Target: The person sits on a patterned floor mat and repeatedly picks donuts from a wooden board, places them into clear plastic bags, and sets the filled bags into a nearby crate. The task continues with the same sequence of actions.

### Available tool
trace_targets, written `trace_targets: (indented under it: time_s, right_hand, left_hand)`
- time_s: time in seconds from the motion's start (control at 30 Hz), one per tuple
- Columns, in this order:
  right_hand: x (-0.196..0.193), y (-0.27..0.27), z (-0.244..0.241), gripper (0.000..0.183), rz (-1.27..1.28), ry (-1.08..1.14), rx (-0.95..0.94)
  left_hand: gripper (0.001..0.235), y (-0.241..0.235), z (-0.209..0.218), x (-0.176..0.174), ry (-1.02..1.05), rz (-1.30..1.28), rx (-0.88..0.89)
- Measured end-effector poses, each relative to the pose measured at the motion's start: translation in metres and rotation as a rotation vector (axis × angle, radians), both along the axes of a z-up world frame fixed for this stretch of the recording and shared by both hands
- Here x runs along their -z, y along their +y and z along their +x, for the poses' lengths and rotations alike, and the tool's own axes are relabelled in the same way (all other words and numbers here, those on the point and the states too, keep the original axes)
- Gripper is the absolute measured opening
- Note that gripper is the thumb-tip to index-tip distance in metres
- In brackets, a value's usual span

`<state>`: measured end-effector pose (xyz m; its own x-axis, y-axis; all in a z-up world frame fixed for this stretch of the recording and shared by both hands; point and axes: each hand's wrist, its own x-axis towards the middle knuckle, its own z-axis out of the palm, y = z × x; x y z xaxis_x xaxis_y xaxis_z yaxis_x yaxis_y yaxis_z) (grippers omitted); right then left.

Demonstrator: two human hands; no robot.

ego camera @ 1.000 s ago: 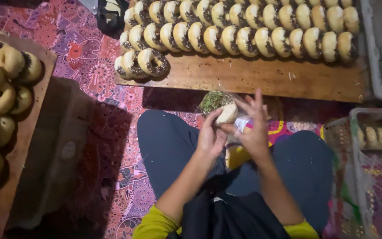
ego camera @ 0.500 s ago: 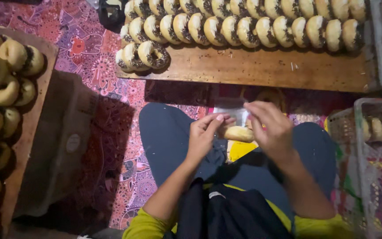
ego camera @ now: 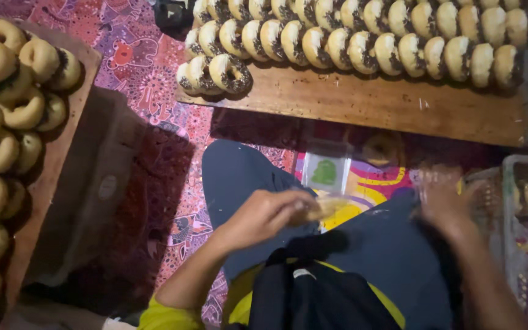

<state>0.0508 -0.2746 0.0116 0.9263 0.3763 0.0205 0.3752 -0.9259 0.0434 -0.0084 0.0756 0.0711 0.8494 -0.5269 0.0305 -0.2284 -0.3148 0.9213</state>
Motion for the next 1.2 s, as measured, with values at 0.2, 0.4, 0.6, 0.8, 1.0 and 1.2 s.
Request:
trace_targets:
  time_s: [0.2, 0.4, 0.6, 0.8, 1.0, 1.2]
  right_hand:
    - [0.065, 0.048, -0.035, 0.065, 0.684, 0.657, -0.454]
    - [0.052, 0.118, -0.054, 0.020, 1.637, 0.790, 0.058]
    - [0.099, 0.181, -0.021, 0.023, 1.973, 0.897, 0.529]
    - [0.150, 0.213, 0.026, 0.020, 1.355, 0.686, -0.052]
    - [0.213, 0.234, -0.007, 0.014, 1.460, 1.029, 0.448]
    - [0.247, 0.158, 0.010, 0.041, 1.616, 1.276, 0.703]
  left_hand:
    - [0.021, -0.036, 0.016, 0.054, -0.439, 0.103, 0.357]
    - [0.041, -0.024, 0.006, 0.102, 0.828, -1.332, -0.267]
    - [0.031, -0.003, -0.020, 0.144, 0.131, -0.631, -1.004]
    - [0.014, 0.077, -0.048, 0.183, -0.055, -0.165, -1.139]
    - [0.020, 0.092, -0.071, 0.242, 0.545, -0.436, -1.149]
    - [0.046, 0.058, -0.044, 0.249, 0.825, -0.354, -0.700]
